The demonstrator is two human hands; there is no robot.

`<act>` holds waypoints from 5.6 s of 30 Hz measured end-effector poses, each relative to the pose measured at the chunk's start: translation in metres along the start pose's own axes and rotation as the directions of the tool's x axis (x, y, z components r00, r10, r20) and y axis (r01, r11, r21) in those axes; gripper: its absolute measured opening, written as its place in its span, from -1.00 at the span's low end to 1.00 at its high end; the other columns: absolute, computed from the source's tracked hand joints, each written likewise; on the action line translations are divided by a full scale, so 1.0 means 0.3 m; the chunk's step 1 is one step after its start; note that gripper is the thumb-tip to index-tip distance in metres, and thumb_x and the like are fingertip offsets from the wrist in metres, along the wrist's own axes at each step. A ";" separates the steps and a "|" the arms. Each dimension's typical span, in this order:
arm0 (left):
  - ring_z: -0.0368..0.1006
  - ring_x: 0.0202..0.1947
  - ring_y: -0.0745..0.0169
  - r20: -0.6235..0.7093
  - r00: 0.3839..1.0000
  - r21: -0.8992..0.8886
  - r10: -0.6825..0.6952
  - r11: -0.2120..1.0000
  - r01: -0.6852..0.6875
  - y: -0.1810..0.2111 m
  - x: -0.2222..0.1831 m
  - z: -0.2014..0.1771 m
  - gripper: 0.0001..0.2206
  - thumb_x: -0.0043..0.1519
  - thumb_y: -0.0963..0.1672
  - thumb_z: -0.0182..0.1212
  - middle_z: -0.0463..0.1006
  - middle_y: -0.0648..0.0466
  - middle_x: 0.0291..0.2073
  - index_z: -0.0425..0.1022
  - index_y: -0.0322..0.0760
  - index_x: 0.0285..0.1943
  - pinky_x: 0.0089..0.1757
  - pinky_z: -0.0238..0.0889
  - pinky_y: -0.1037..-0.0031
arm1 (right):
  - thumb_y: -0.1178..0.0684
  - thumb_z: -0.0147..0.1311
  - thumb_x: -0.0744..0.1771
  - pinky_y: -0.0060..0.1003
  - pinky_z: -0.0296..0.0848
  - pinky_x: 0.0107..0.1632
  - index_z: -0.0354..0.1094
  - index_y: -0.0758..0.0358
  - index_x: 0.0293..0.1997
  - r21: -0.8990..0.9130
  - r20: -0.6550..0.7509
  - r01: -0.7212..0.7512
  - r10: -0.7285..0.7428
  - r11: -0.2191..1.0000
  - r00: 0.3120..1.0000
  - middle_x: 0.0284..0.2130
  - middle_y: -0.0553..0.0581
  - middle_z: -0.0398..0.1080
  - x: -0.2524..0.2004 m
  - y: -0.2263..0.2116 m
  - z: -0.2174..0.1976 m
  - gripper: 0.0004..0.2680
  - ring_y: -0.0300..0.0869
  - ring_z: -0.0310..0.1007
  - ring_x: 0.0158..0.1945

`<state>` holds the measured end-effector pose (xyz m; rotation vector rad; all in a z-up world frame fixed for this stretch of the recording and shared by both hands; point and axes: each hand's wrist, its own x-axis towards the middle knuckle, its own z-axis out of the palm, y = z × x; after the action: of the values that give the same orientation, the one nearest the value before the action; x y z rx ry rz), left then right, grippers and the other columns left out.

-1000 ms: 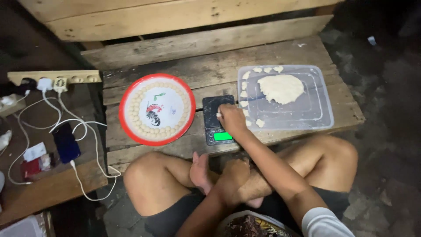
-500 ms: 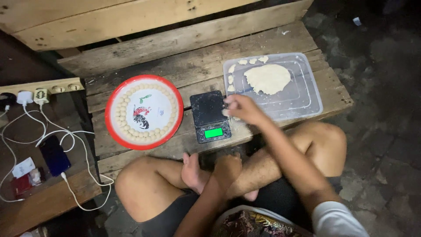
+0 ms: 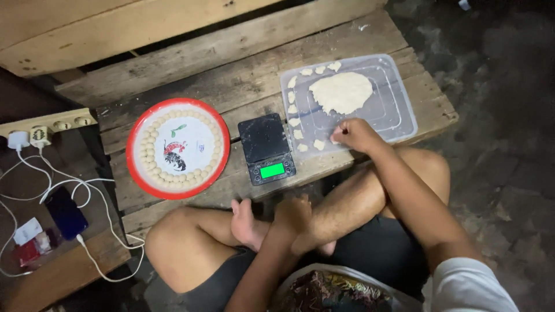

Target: Portioning cookie dough by weighing individual pieces on a digital scale and arranging them on a tray.

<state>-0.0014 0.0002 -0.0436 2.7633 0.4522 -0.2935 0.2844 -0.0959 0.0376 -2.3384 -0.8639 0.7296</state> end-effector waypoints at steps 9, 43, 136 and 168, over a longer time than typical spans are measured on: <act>0.53 -0.58 0.01 -0.164 0.978 0.043 -0.126 0.990 0.134 0.042 0.023 0.104 -0.82 0.18 -0.03 0.28 0.57 0.01 -0.62 0.61 -0.18 -0.24 -0.54 0.38 0.12 | 0.06 0.27 0.26 -0.12 0.46 -0.13 0.58 0.20 -0.21 0.097 0.045 -0.011 0.007 0.995 0.999 -0.39 0.18 0.55 0.040 0.076 0.040 -0.88 0.01 0.53 -0.23; 0.57 -0.46 -0.03 0.001 0.987 -0.003 0.164 0.987 -0.164 -0.027 0.054 0.082 -0.76 0.25 -0.03 0.07 0.58 -0.01 -0.56 0.56 -0.26 -0.24 -0.46 0.44 0.17 | 0.09 0.25 0.30 -0.01 0.51 -0.01 0.54 0.18 0.11 -0.592 -0.300 0.013 -0.235 0.806 0.925 -0.10 0.24 0.53 -0.005 -0.151 -0.014 -0.74 0.12 0.50 0.01; 0.04 0.48 -0.46 -0.207 0.929 -0.157 0.308 0.926 -0.342 0.138 0.211 -0.112 -0.74 0.22 -0.15 0.23 0.20 -0.45 0.41 0.49 -0.47 0.01 0.08 0.27 -0.11 | 0.22 -0.01 0.32 -0.44 0.47 -0.24 0.24 0.27 0.30 0.878 -0.263 0.231 0.018 0.418 0.965 -0.15 0.10 0.49 0.028 -0.121 0.051 -0.65 -0.25 0.45 -0.17; 0.50 -0.16 -0.12 -0.365 0.855 -0.062 0.368 0.907 -0.417 0.142 0.114 -0.159 -0.85 0.17 -0.19 0.08 0.54 -0.12 -0.30 0.58 -0.29 -0.20 -0.22 0.37 0.18 | 0.16 0.14 0.36 -0.10 0.52 -0.16 0.46 0.27 -0.15 0.016 -0.386 0.337 -0.305 0.941 0.871 -0.39 0.24 0.52 -0.101 -0.291 0.177 -0.95 0.11 0.54 -0.27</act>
<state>0.0519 -0.0123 0.0040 2.6863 -0.0274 0.3184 0.1950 -0.0449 0.0647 -2.0871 -0.9873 0.1589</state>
